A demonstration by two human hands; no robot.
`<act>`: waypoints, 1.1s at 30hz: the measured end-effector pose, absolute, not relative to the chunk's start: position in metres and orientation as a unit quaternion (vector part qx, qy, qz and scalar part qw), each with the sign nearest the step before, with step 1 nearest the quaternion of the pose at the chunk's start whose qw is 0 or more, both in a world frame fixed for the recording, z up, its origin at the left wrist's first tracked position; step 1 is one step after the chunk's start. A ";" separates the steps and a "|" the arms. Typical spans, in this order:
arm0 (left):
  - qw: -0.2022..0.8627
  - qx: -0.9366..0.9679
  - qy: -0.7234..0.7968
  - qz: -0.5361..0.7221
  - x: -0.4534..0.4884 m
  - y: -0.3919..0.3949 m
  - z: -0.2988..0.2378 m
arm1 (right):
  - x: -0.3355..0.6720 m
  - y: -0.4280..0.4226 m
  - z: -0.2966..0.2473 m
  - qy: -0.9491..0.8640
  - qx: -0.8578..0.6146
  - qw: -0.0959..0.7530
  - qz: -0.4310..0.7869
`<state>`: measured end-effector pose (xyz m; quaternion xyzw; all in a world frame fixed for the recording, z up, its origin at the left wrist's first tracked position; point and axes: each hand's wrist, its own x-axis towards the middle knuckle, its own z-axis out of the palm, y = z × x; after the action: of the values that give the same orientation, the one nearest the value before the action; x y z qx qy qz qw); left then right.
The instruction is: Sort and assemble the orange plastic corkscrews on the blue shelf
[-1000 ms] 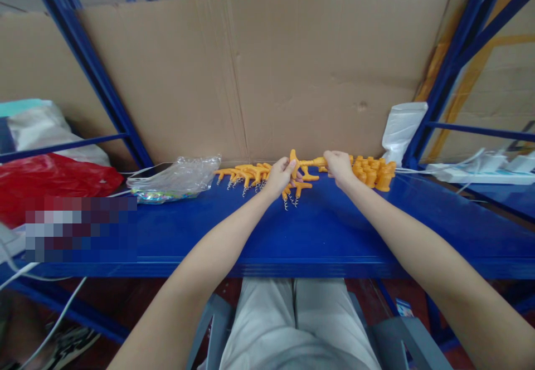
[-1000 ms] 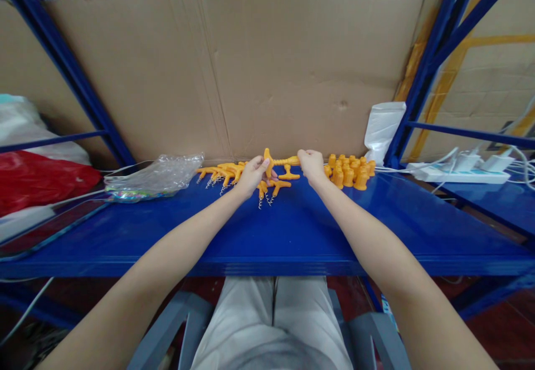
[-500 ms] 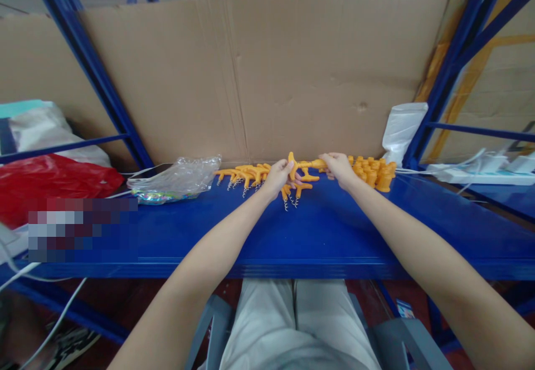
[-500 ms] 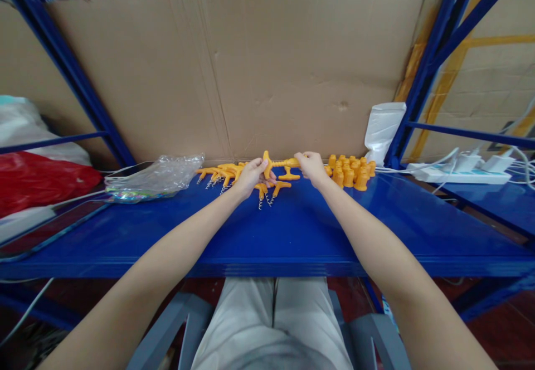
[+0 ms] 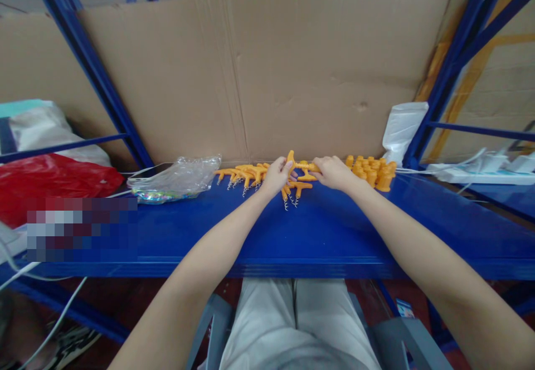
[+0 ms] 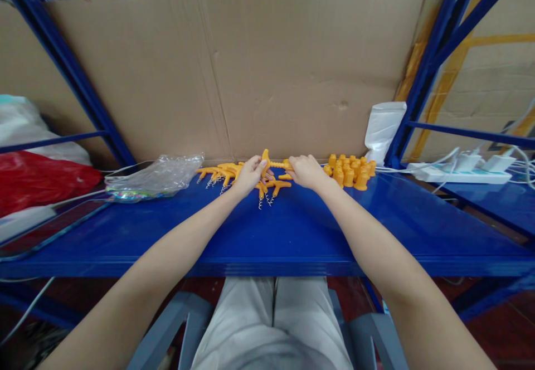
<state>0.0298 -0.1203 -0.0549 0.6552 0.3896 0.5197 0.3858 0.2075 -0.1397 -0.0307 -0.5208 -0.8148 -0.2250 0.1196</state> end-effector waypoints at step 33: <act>0.449 0.548 0.438 0.553 0.023 -0.120 -0.051 | 0.224 -0.128 -0.033 -0.659 -0.440 0.485 0.370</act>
<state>0.0235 -0.1201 -0.0513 0.5485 0.4379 0.5530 0.4490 0.2243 -0.1284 -0.0330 -0.4403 -0.6592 0.3699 0.4845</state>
